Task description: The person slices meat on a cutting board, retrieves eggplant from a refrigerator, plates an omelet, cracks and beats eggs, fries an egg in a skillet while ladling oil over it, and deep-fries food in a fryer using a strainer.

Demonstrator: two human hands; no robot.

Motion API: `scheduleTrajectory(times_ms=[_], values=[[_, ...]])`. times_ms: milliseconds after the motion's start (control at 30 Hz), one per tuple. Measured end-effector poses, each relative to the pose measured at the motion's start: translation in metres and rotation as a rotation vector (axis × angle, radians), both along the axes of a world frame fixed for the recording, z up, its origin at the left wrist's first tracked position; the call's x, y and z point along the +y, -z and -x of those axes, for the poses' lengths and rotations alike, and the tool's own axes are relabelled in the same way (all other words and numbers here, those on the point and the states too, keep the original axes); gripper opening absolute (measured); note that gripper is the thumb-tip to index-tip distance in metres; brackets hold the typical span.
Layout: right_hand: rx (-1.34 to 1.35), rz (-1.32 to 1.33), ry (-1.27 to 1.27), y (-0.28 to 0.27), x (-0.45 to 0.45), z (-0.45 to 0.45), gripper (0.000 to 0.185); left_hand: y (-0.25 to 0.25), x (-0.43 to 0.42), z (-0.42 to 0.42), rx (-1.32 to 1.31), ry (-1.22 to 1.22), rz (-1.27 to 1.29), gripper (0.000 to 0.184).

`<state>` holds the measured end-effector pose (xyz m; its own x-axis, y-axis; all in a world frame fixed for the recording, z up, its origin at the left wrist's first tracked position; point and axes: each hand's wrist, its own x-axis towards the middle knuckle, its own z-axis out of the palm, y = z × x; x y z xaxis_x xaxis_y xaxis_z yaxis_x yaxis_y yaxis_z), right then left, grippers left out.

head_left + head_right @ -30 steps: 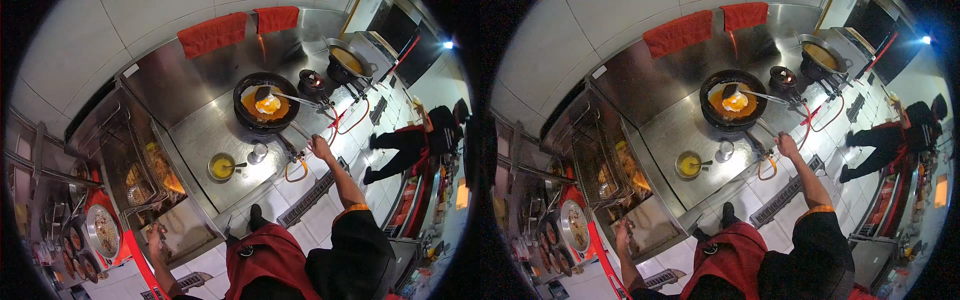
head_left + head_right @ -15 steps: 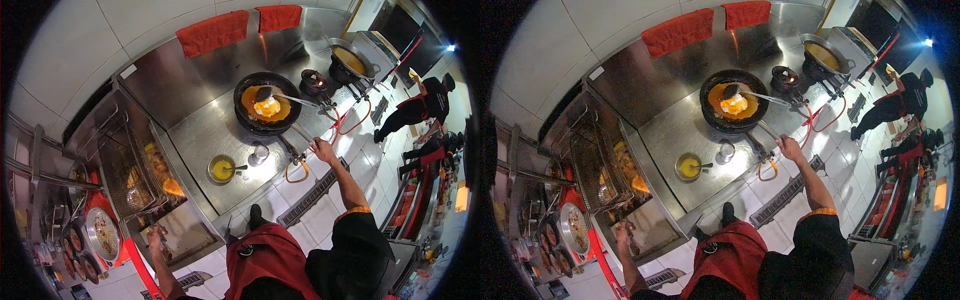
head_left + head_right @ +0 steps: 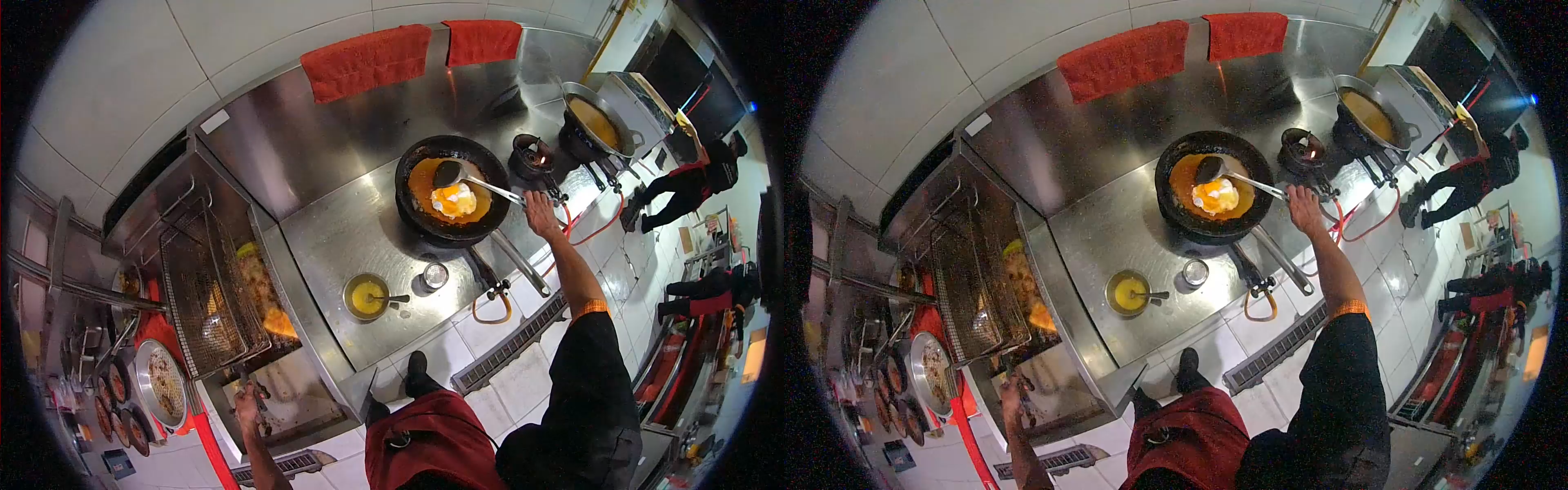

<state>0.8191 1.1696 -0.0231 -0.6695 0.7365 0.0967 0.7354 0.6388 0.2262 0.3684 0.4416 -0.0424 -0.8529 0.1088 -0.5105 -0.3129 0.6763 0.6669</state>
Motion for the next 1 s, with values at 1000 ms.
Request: scheduleTrajectory(times_ms=[1000], values=[[0.363, 1.006, 0.241, -0.056, 0.002, 0.021, 0.054, 0.025, -0.019, 0.008, 0.011, 0.004, -0.206, 0.025]])
